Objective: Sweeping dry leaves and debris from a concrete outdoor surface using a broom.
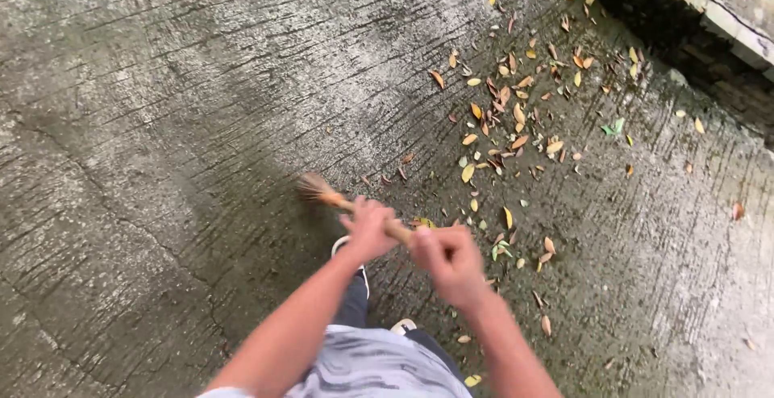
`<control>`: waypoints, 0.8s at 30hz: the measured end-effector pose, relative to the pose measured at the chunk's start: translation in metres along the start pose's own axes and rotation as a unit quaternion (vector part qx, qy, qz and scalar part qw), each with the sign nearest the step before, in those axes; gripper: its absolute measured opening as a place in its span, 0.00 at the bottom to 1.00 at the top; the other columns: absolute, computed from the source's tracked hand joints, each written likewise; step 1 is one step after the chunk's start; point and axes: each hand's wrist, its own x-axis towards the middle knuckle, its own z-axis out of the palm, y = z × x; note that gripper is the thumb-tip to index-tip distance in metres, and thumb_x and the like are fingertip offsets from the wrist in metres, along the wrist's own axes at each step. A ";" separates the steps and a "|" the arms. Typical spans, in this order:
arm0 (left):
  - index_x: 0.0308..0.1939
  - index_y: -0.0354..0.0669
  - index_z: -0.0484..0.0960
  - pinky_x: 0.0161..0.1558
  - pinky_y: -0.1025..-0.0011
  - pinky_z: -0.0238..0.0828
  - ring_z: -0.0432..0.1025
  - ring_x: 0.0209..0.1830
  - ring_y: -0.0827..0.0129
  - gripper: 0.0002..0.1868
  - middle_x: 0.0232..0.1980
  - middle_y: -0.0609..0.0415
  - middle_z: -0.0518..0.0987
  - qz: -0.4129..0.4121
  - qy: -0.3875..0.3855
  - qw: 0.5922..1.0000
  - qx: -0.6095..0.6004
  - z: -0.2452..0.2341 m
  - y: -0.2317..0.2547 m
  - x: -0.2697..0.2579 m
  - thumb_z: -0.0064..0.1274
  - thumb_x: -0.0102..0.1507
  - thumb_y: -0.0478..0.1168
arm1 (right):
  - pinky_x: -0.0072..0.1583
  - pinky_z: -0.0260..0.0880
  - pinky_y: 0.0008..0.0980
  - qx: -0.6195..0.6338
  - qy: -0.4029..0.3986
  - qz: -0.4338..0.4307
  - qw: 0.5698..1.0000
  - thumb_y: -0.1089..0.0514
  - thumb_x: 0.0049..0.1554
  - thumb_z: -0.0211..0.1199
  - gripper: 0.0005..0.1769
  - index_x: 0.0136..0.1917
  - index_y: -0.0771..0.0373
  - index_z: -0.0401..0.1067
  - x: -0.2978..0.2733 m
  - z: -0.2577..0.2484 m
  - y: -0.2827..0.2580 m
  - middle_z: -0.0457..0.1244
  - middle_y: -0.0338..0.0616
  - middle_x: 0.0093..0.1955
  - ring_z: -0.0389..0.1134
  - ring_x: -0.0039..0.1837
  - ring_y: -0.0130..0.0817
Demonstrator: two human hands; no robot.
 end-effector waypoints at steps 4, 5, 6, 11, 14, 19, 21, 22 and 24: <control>0.36 0.57 0.85 0.58 0.20 0.49 0.54 0.71 0.46 0.12 0.58 0.52 0.73 0.096 -0.011 0.995 -0.012 0.018 0.094 0.025 0.64 0.52 0.53 | 0.32 0.49 0.32 -0.043 0.107 0.038 0.993 0.56 0.66 0.54 0.30 0.23 0.67 0.61 -0.011 -0.060 -0.023 0.53 0.36 0.22 0.49 0.28 0.25; 0.37 0.57 0.84 0.57 0.22 0.51 0.56 0.69 0.45 0.12 0.58 0.51 0.73 0.114 -0.030 0.993 -0.028 0.015 0.113 0.030 0.64 0.51 0.51 | 0.32 0.51 0.31 -0.094 0.079 0.008 0.992 0.56 0.66 0.53 0.29 0.23 0.65 0.60 -0.010 -0.065 -0.037 0.52 0.36 0.21 0.50 0.26 0.25; 0.37 0.58 0.84 0.57 0.25 0.53 0.57 0.67 0.44 0.13 0.58 0.51 0.73 0.131 -0.056 0.989 -0.043 0.015 0.130 0.029 0.64 0.50 0.50 | 0.32 0.53 0.31 -0.144 0.052 -0.015 0.988 0.55 0.65 0.52 0.29 0.23 0.64 0.60 -0.014 -0.067 -0.050 0.52 0.36 0.20 0.51 0.25 0.25; 0.39 0.55 0.81 0.52 0.46 0.69 0.71 0.55 0.46 0.12 0.51 0.48 0.76 0.196 -0.047 0.972 -0.124 -0.007 0.143 0.029 0.62 0.54 0.49 | 0.32 0.55 0.30 -0.110 0.084 -0.082 0.987 0.56 0.64 0.52 0.27 0.24 0.64 0.59 -0.007 -0.055 -0.083 0.53 0.37 0.21 0.53 0.26 0.26; 0.37 0.51 0.80 0.47 0.52 0.73 0.75 0.48 0.46 0.13 0.45 0.46 0.78 0.199 0.001 0.971 -0.130 -0.036 0.106 0.018 0.63 0.52 0.47 | 0.35 0.58 0.30 -0.021 0.056 -0.136 0.989 0.56 0.67 0.49 0.28 0.25 0.63 0.57 0.002 -0.037 -0.091 0.54 0.36 0.23 0.55 0.28 0.25; 0.35 0.47 0.81 0.45 0.52 0.72 0.76 0.46 0.47 0.10 0.42 0.48 0.80 0.109 0.115 0.980 -0.123 -0.100 0.010 0.001 0.64 0.51 0.39 | 0.35 0.57 0.29 0.059 -0.035 -0.181 0.981 0.57 0.68 0.47 0.27 0.26 0.64 0.56 0.049 0.011 -0.073 0.56 0.38 0.26 0.58 0.30 0.26; 0.35 0.43 0.80 0.44 0.56 0.73 0.76 0.44 0.49 0.13 0.42 0.48 0.79 0.031 0.202 0.967 -0.152 -0.118 -0.036 -0.008 0.64 0.49 0.35 | 0.33 0.53 0.30 0.051 -0.099 -0.122 0.986 0.57 0.66 0.50 0.27 0.26 0.65 0.62 0.073 0.045 -0.050 0.55 0.36 0.24 0.54 0.28 0.24; 0.35 0.43 0.80 0.44 0.56 0.73 0.76 0.44 0.49 0.13 0.42 0.48 0.79 0.026 0.210 0.966 -0.150 -0.115 -0.061 -0.006 0.64 0.49 0.35 | 0.33 0.53 0.30 0.054 -0.107 -0.127 0.985 0.57 0.66 0.50 0.27 0.26 0.65 0.62 0.083 0.066 -0.038 0.55 0.36 0.24 0.54 0.28 0.24; 0.38 0.44 0.82 0.45 0.59 0.74 0.77 0.44 0.54 0.10 0.47 0.50 0.81 -0.047 0.372 0.909 -0.182 -0.107 -0.110 -0.002 0.59 0.52 0.34 | 0.34 0.53 0.30 0.026 -0.174 -0.134 0.975 0.57 0.66 0.51 0.24 0.28 0.66 0.62 0.102 0.106 -0.014 0.54 0.33 0.26 0.52 0.30 0.22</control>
